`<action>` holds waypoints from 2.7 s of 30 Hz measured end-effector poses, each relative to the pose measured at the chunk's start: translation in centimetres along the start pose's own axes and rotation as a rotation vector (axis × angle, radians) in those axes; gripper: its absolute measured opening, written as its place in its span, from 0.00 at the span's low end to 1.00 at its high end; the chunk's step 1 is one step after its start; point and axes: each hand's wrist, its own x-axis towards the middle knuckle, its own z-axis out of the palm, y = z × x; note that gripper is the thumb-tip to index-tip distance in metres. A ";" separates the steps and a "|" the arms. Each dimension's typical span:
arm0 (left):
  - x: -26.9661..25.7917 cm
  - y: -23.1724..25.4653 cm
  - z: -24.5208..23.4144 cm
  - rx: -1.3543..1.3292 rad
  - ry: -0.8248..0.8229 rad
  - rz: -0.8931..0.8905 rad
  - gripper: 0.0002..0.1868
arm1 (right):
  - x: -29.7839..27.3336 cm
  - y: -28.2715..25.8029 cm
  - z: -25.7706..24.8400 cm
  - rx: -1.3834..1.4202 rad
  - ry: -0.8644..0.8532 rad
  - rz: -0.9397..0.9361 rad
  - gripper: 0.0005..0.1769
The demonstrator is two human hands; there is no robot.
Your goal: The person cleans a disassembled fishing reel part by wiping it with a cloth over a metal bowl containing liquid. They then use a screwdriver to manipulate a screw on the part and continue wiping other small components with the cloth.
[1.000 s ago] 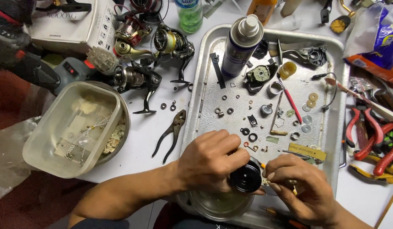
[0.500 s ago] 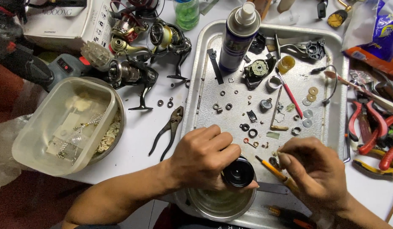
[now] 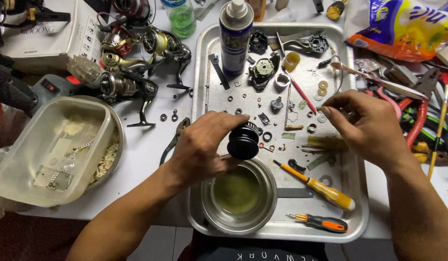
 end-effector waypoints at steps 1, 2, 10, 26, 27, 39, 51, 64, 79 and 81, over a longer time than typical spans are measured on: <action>0.0 0.0 -0.1 -0.003 0.001 0.009 0.28 | 0.2 0.1 -0.2 -0.004 0.008 0.003 0.09; 0.1 0.0 -0.2 0.015 -0.009 -0.008 0.28 | 0.3 0.1 -0.4 -0.015 -0.017 0.038 0.11; 0.0 -0.7 -0.7 -0.005 -0.009 -0.113 0.29 | 0.7 0.0 -1.8 0.027 0.037 0.116 0.09; 0.5 -0.9 -2.2 0.080 0.100 -0.155 0.29 | 0.3 1.0 -2.8 0.182 0.051 0.263 0.10; 0.6 -0.9 -2.6 0.089 0.118 -0.158 0.28 | 0.3 0.5 -2.9 0.209 0.036 0.292 0.11; 0.9 -1.1 -4.9 0.086 0.261 -0.229 0.23 | 0.8 -4.6 -1.5 0.782 -0.218 0.519 0.24; 0.6 -1.6 -5.3 0.161 0.272 -0.161 0.24 | 4.3 -12.7 3.4 0.254 -0.670 0.220 0.23; 0.4 -1.8 -4.5 0.085 0.240 -0.169 0.23 | 3.6 -10.9 5.4 0.096 -0.468 -0.406 0.20; 0.9 1.5 -1.7 -0.074 0.020 0.123 0.28 | -2.9 -6.4 2.5 0.356 -0.107 -0.373 0.15; 1.1 1.7 -1.5 -0.083 0.033 0.154 0.29 | -2.9 -6.4 2.3 0.386 -0.064 -0.417 0.13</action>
